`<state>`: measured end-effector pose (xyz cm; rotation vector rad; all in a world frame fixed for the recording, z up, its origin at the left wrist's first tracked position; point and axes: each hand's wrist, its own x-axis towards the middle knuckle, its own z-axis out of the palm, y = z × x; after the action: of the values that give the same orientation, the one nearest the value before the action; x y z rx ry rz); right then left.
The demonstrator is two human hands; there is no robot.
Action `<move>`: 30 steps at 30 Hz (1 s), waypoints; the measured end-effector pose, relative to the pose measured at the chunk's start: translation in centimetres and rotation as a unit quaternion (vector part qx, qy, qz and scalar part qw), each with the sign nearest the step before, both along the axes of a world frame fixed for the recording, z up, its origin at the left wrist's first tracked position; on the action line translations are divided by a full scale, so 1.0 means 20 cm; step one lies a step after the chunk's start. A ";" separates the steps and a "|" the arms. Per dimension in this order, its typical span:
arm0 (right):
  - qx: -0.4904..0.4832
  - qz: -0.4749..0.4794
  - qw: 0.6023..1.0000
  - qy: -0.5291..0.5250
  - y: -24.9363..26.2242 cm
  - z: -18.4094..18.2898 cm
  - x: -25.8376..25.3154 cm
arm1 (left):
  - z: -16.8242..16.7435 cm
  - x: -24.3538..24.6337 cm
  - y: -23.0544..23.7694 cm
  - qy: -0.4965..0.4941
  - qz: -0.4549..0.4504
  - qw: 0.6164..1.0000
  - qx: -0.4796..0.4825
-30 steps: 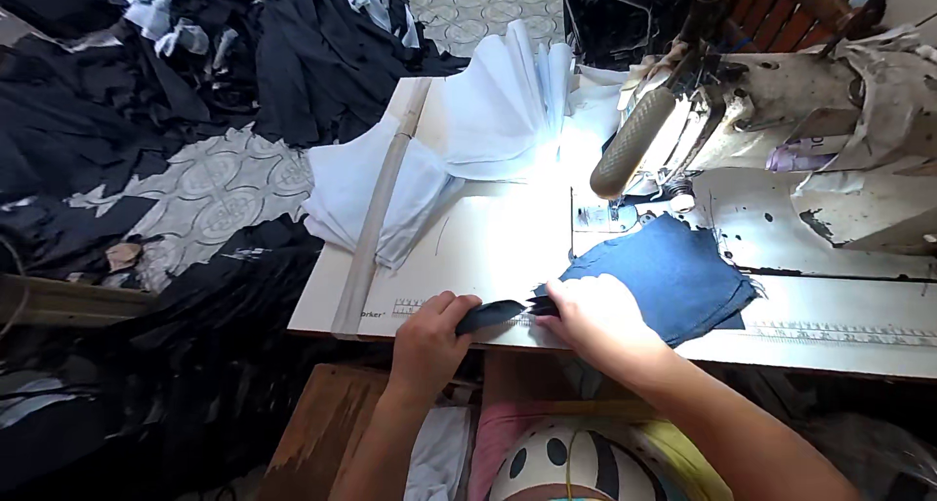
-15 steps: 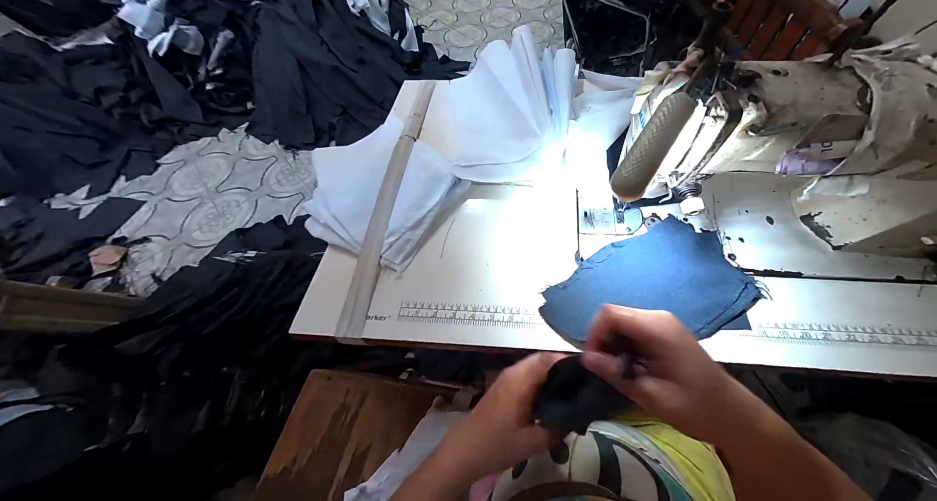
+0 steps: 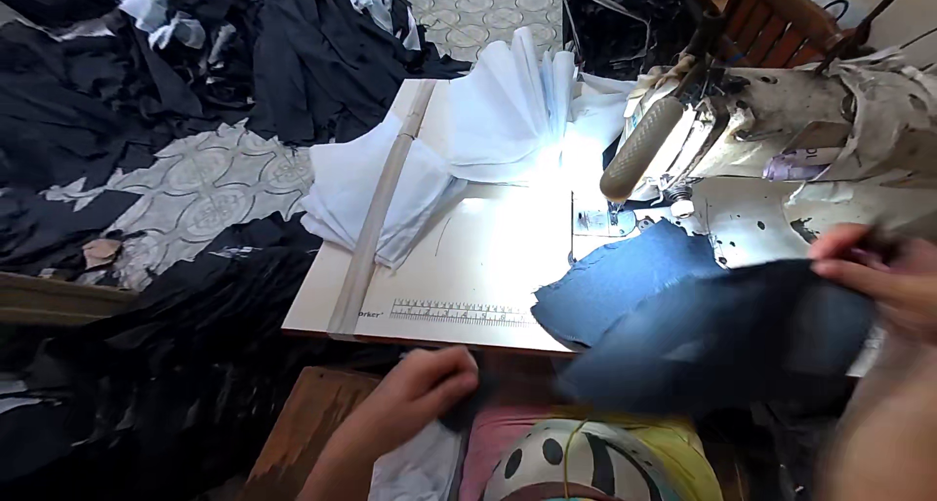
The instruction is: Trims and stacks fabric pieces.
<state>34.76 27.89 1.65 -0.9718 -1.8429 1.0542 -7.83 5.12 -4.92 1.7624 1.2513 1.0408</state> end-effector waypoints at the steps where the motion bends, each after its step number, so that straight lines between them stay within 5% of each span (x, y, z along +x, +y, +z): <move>1: -0.020 -0.034 0.999 -0.024 0.05 -0.05 -0.05 | -0.06 0.02 0.03 0.042 0.071 0.997 -0.007; 5: -0.042 -0.079 0.963 -0.253 0.21 -0.25 -0.20 | -0.21 0.10 0.06 0.143 0.199 0.969 -0.011; 9: 0.090 -0.132 0.911 -0.380 0.06 -0.21 -0.38 | -0.22 0.11 0.03 0.145 0.226 0.963 0.036; 13: 0.238 0.061 0.910 -0.333 -0.30 -0.18 -0.75 | -0.22 0.13 0.03 0.151 0.216 0.962 0.076; 18: 0.076 0.278 0.830 -0.477 -0.40 -0.21 -1.04 | -0.20 0.16 0.04 0.150 0.205 0.961 0.105; 20: 0.079 0.277 0.857 -0.428 -0.35 -0.21 -0.99 | -0.19 0.14 0.02 0.123 0.207 0.964 0.113; 23: 0.133 0.265 0.946 -0.130 -0.40 -0.24 -0.92 | -0.18 0.18 0.02 0.017 0.187 0.974 0.126; 27: 0.159 0.291 0.940 0.075 -0.55 -0.23 -0.98 | -0.16 0.36 0.09 -0.178 0.083 0.968 0.157; 30: 0.205 0.267 0.937 0.093 -0.55 -0.14 -0.88 | -0.31 0.40 0.04 -0.130 0.007 0.987 0.089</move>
<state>17.23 16.94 -1.13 -0.1148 -2.0997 0.9626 0.25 5.87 -11.19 1.6846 1.0368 1.3786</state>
